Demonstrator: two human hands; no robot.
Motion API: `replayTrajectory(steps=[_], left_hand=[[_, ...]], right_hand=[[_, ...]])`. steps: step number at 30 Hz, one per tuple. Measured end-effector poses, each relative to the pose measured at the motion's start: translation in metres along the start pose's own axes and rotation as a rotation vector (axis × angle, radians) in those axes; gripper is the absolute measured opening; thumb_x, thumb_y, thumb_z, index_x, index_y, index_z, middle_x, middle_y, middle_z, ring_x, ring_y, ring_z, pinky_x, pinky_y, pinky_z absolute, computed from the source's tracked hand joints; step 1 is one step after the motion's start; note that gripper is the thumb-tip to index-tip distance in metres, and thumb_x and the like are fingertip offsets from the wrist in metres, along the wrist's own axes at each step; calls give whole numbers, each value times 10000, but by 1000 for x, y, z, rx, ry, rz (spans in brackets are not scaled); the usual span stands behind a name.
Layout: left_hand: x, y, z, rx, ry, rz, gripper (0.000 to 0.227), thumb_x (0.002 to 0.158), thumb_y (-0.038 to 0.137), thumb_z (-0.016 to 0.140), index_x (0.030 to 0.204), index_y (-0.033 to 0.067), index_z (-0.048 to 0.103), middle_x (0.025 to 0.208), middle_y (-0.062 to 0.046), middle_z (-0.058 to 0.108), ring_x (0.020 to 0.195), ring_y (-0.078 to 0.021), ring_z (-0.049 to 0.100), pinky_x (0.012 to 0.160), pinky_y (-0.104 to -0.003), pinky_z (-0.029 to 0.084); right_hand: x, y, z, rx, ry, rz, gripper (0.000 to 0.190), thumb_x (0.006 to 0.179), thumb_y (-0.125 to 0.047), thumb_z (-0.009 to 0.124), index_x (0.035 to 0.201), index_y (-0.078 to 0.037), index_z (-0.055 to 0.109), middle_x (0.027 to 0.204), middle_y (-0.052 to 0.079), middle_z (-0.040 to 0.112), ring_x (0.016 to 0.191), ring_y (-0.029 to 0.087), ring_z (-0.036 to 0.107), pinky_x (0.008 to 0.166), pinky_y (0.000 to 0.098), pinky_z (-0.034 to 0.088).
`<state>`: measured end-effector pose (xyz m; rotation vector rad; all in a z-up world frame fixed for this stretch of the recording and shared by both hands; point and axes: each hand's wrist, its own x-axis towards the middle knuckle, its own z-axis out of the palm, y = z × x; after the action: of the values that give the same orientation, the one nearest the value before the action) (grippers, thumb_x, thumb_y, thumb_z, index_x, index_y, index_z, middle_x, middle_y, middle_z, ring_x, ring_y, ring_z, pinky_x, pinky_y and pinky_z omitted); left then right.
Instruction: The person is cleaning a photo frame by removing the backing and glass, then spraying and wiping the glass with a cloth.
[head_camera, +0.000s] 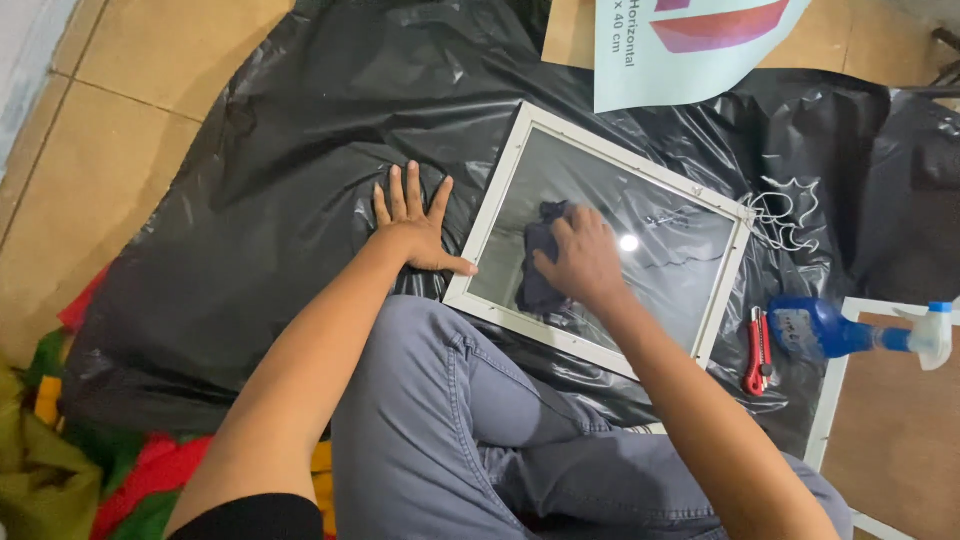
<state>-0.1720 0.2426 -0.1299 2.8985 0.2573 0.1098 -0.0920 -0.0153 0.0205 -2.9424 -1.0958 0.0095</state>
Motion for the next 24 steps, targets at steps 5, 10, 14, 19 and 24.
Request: replayTrajectory(steps=[5,10,14,19,24], left_hand=[[5,-3,7,-47,-108,-10,1525,428,929,684,1658,359,-13,1713,-169,-122,1559,-418,-151,1174,-661,-139],[4,0,-12,-37,-116,-16,1442,548,864,734,1667,345,-13,1715,-185,-125,1559,-425,-165,1175,-654,-154],[14,-1,-26,-140,-366,-22,1667,374,1001,722,1645,303,-100,1661,-206,-262,1504,-456,-270,1138,-685,-224],[11,2,-19,-94,-320,-14,1650,387,1007,703,1652,289,-76,1674,-221,-213,1522,-467,-218,1152,-689,-177],[10,2,-9,-29,-256,-11,1688,344,1057,649,1660,273,-60,1685,-221,-182,1530,-458,-198,1153,-682,-167]], right_hand=[[11,34,42,95,130,180,511,869,-552,750,1062,-115,569,970,128,597,932,368,674,803,463,543],[-1,-9,-22,57,24,167,753,834,-675,733,1329,-131,571,1229,151,611,1072,403,682,861,516,547],[-22,-8,-11,67,198,-500,547,773,-452,787,1243,-208,649,1413,168,577,1343,366,546,1064,532,393],[5,23,29,-28,208,-648,333,895,-318,619,1221,-282,673,1363,93,630,1257,311,597,923,490,428],[56,22,24,-111,92,-20,340,1018,-359,596,1344,-304,671,1291,27,613,1180,260,553,885,435,435]])
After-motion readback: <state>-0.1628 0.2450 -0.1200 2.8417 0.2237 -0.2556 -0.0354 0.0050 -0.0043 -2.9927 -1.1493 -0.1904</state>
